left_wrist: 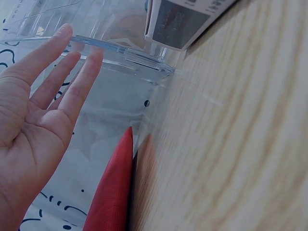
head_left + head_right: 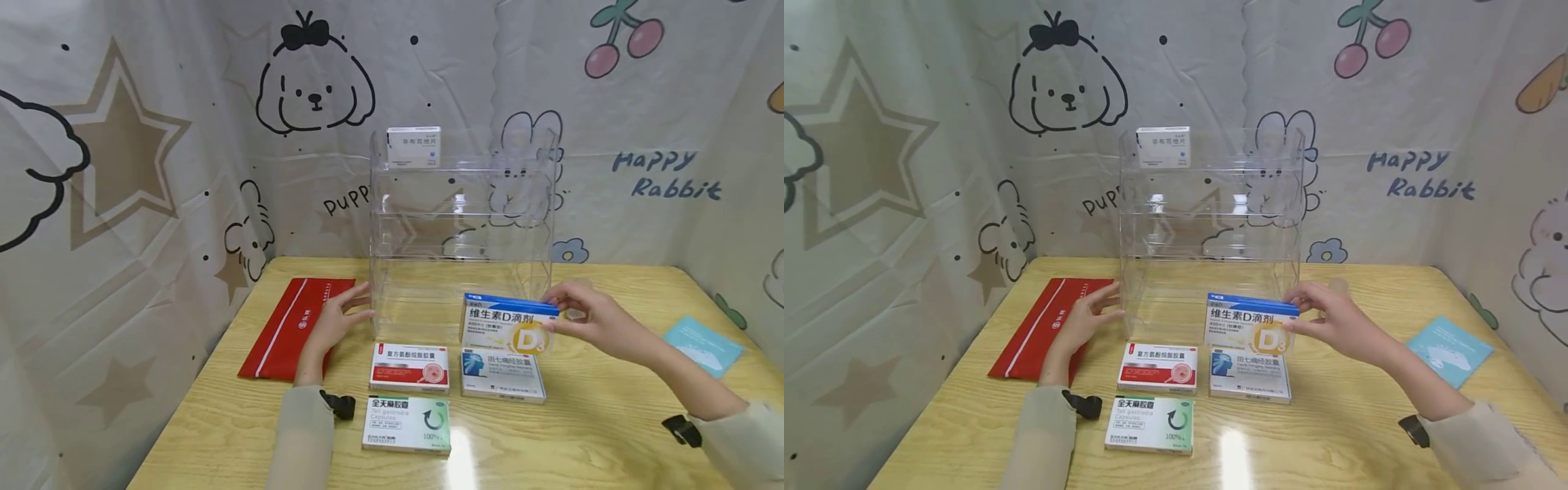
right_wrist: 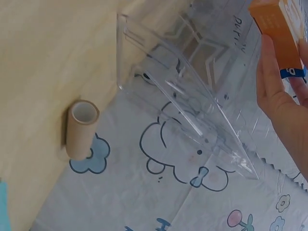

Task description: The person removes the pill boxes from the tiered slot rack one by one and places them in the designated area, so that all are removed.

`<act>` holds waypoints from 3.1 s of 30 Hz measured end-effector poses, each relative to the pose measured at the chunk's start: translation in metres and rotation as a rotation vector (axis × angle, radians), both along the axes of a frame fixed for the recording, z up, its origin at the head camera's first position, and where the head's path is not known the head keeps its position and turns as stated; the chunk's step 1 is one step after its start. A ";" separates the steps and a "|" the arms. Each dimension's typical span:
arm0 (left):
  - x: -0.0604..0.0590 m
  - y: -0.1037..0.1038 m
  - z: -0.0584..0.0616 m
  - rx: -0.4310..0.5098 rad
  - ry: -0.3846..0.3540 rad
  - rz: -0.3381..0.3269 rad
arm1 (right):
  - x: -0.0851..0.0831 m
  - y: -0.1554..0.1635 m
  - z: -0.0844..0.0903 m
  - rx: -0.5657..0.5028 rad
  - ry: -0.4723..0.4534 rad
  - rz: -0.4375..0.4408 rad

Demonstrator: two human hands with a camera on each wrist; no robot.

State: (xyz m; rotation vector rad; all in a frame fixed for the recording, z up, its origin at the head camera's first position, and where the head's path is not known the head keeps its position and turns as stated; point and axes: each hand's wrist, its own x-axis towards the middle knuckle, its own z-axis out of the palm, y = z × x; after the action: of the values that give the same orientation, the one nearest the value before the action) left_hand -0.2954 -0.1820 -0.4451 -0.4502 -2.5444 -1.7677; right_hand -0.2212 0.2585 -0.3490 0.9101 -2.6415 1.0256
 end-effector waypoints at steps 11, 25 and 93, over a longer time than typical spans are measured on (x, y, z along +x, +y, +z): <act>0.000 0.000 -0.001 0.002 -0.011 0.003 | 0.035 -0.002 -0.032 -0.039 -0.279 0.169; -0.002 -0.001 -0.001 0.021 -0.005 -0.009 | 0.056 -0.001 -0.057 -0.036 -0.402 0.251; 0.001 0.000 0.003 0.017 -0.016 -0.015 | 0.064 0.003 -0.072 0.061 -0.496 0.060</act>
State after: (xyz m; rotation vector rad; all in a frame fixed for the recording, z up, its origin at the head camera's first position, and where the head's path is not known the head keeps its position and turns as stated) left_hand -0.2940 -0.1817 -0.4423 -0.4575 -2.5418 -1.8035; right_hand -0.1571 0.2615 -0.4208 0.8390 -3.0728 1.3402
